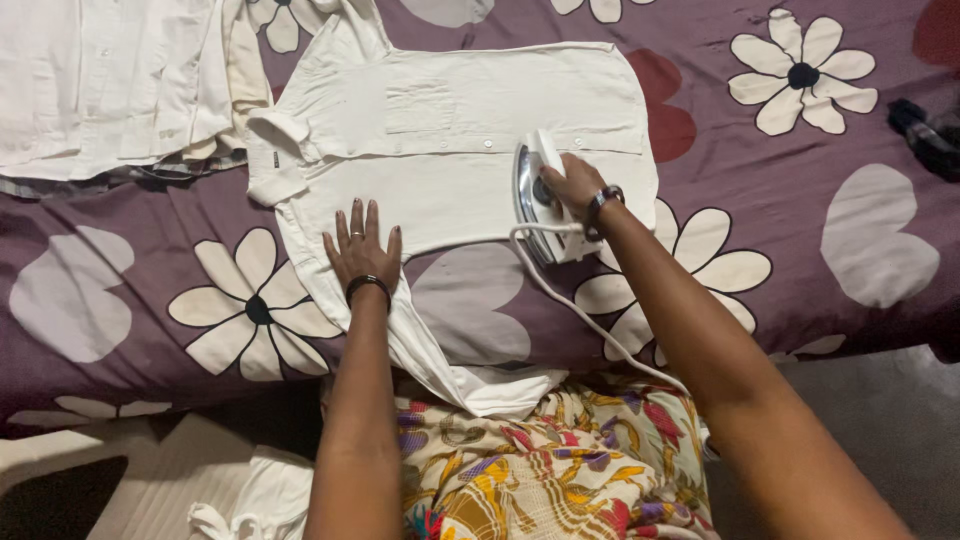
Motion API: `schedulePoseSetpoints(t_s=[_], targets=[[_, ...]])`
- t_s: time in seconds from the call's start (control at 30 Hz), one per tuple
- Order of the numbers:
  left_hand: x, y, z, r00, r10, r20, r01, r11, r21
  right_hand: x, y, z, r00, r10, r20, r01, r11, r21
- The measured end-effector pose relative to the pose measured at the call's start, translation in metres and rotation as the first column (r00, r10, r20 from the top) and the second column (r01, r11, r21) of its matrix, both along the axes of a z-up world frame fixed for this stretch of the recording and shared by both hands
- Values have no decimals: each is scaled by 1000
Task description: The person irons a white shirt laid out on a bed. They use an electric iron to smooth the fabric, moving it back and forth across the shirt's surface while occasionally adjusting the shirt with their hands.
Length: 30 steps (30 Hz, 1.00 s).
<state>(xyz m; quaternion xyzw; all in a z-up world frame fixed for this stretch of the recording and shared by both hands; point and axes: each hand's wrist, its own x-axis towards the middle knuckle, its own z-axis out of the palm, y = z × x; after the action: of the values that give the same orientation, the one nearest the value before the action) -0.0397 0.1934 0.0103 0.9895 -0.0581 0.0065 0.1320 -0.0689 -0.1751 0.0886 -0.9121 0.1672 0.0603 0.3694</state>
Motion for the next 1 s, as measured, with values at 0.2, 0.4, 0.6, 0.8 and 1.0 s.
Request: schedulePoseSetpoints(t_s=[0.2, 0.4, 0.6, 0.8, 1.0], targets=[[1, -2, 7, 1000, -1, -27, 1, 1000, 2, -17, 15, 13, 998, -16, -64, 27, 986, 164], [0, -1, 4, 1000, -13, -3, 13, 1000, 12, -24, 60, 31, 993, 52, -109, -21, 965, 261], [1, 0, 0, 1000, -16, 11, 16, 999, 30, -23, 75, 39, 955, 267, -131, -251, 960, 125], [-5, 5, 2, 999, -49, 8, 49, 998, 25, 20, 79, 45, 875, 477, -85, -480, 877, -19], [-15, 13, 6, 997, 44, 56, -40, 996, -81, 65, 114, 55, 784, 573, -239, -619, 744, -250]])
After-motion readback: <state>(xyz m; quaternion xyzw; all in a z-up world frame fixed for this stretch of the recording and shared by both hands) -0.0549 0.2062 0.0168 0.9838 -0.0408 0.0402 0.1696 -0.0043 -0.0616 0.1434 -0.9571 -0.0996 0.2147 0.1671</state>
